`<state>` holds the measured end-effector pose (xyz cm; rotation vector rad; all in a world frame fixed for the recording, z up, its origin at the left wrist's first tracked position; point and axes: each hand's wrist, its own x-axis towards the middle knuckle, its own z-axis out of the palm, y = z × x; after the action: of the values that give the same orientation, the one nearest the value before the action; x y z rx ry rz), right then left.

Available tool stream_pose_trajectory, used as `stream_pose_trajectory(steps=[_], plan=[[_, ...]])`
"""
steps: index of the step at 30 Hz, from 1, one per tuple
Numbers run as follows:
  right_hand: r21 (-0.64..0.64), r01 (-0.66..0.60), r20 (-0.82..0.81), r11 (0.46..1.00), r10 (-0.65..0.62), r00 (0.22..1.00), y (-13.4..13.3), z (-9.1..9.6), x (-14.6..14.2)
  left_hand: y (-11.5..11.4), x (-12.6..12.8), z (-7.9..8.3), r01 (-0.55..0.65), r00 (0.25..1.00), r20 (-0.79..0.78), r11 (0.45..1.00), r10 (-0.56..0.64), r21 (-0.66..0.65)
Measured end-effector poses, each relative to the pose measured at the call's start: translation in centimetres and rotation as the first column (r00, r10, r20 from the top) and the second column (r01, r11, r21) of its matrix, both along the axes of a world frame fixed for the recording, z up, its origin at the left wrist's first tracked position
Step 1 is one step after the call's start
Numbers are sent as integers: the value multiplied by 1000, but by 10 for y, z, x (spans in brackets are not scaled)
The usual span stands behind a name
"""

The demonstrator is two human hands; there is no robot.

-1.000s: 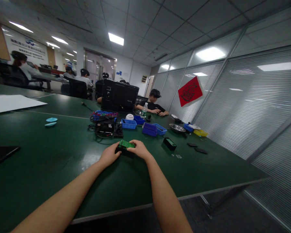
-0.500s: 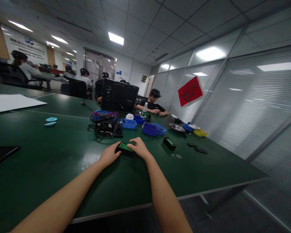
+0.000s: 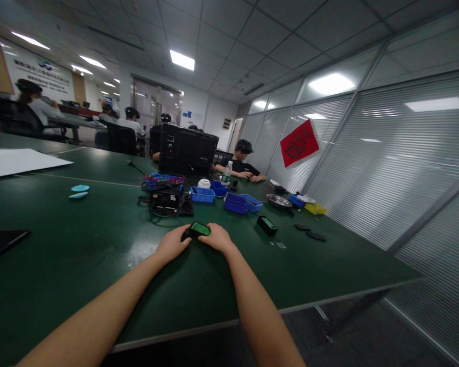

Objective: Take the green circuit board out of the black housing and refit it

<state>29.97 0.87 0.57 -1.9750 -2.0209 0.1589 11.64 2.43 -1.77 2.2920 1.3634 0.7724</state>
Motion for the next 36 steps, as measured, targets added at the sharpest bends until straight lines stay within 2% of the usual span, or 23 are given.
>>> stream_pose_trajectory(steps=[4, 7, 15, 25, 30, 33, 36], plan=[[60, 244, 59, 968, -247, 967, 1, 2, 8, -2, 0, 2, 16, 1000, 3, 999, -16, -27], [110, 311, 101, 944, -322, 941, 1, 2, 9, -1, 1, 1, 21, 1000, 7, 999, -20, -24], [104, 192, 175, 976, -208, 962, -5, 4, -8, 1, 0, -2, 18, 1000, -6, 1000, -18, 1], [134, 145, 204, 980, -170, 964, -8, 4, -21, 5, 0, -7, 31, 999, -12, 999, -31, 42], [186, -3, 277, 983, -50, 960, -14, 0, -37, 6, 1, -9, 22, 1000, -15, 999, -21, 33], [193, -51, 258, 980, -1, 966, -15, -3, -41, 7, 2, -9, 15, 1000, -17, 999, -14, 38], [187, -25, 190, 982, -11, 982, -13, -5, -38, 7, 1, -9, 16, 1000, -18, 999, -16, 51]])
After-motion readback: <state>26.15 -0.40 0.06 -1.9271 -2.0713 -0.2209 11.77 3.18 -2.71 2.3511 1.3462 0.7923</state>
